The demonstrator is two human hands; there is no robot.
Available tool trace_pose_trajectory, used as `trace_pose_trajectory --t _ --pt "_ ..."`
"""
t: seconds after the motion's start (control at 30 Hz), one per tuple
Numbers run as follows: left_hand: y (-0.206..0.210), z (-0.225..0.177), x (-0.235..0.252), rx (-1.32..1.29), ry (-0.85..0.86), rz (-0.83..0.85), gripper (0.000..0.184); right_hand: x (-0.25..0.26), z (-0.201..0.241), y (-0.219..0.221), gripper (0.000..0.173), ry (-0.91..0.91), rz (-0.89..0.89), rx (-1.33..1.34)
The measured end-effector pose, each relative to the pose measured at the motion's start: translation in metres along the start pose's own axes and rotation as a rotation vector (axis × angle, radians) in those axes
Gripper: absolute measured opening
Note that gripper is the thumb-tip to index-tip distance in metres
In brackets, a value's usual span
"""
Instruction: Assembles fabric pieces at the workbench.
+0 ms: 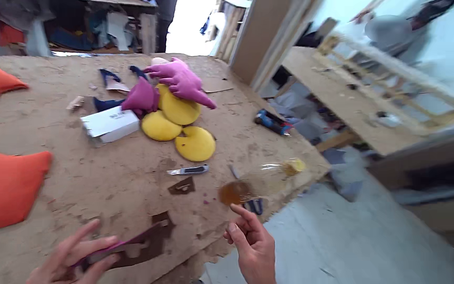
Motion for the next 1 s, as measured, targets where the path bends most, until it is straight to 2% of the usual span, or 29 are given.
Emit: trace_pose_trajectory --t 0.07,0.13,0.2,0.27,0.37,0.43,0.47,0.5,0.57,0.63,0.7,0.77,0.83,0.9,0.93,1.0 --pt "-0.011 0.044 -0.009 0.060 -0.098 0.001 0.074 -0.009 -0.012 -0.057 0.036 -0.052 -0.262 -0.220" --pt "-0.020 0.091 -0.020 0.212 -0.182 0.034 0.071 -0.002 0.001 -0.092 0.041 -0.156 -0.403 -0.316" --pt "-0.025 0.128 -0.029 0.397 -0.222 0.103 0.064 0.020 0.030 -0.108 0.048 -0.275 -0.442 -0.346" --pt "-0.028 0.147 -0.035 0.538 -0.229 0.162 0.059 0.044 0.048 -0.111 0.065 -0.299 -0.425 -0.350" --pt "-0.029 0.155 -0.035 0.635 -0.241 0.221 0.060 0.066 0.021 -0.109 0.102 -0.153 -0.317 -0.288" --pt "-0.027 0.151 -0.034 0.635 -0.212 0.228 0.066 0.071 -0.030 -0.103 0.125 0.017 -0.258 -0.258" --pt "-0.028 0.148 -0.035 0.637 -0.204 0.209 0.069 0.069 -0.057 -0.097 0.130 0.103 -0.252 -0.249" --pt "-0.033 0.143 -0.037 0.660 -0.205 0.166 0.073 0.066 -0.080 -0.089 0.128 0.161 -0.272 -0.252" --pt "-0.044 0.124 -0.041 0.751 -0.206 0.015 0.071 0.065 -0.107 -0.072 0.109 0.179 -0.347 -0.307" --pt "-0.048 0.095 -0.042 0.832 -0.119 -0.148 0.061 0.067 -0.111 -0.061 0.092 0.117 -0.405 -0.306" --pt "-0.033 0.062 -0.032 0.740 -0.042 -0.175 0.052 0.070 -0.095 -0.051 0.083 0.035 -0.392 -0.275" --pt "0.005 0.029 -0.009 0.472 -0.027 -0.059 0.058 0.068 -0.066 -0.031 0.091 -0.017 -0.262 -0.291" --pt "0.056 -0.005 0.019 0.256 -0.019 0.084 0.082 0.055 -0.032 0.005 0.092 -0.023 -0.108 -0.289" --pt "0.099 -0.035 0.047 0.203 0.029 0.197 0.107 0.033 0.001 0.048 0.091 -0.067 0.065 -0.210" --pt "0.111 -0.046 0.057 0.194 0.055 0.212 0.112 0.020 0.016 0.070 0.086 -0.096 0.175 -0.164" --pt "0.104 -0.063 0.071 0.110 0.117 0.115 0.099 0.006 0.049 0.100 0.069 -0.195 0.384 -0.150"
Point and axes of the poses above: each hand's wrist, its own x-axis towards the middle knuckle, its own y-axis out of the palm, z = x × y, the point moved 9 cm from there along x, towards the middle knuckle, and after that the axes turned 3 degrees about x, right-handed, at the moved point
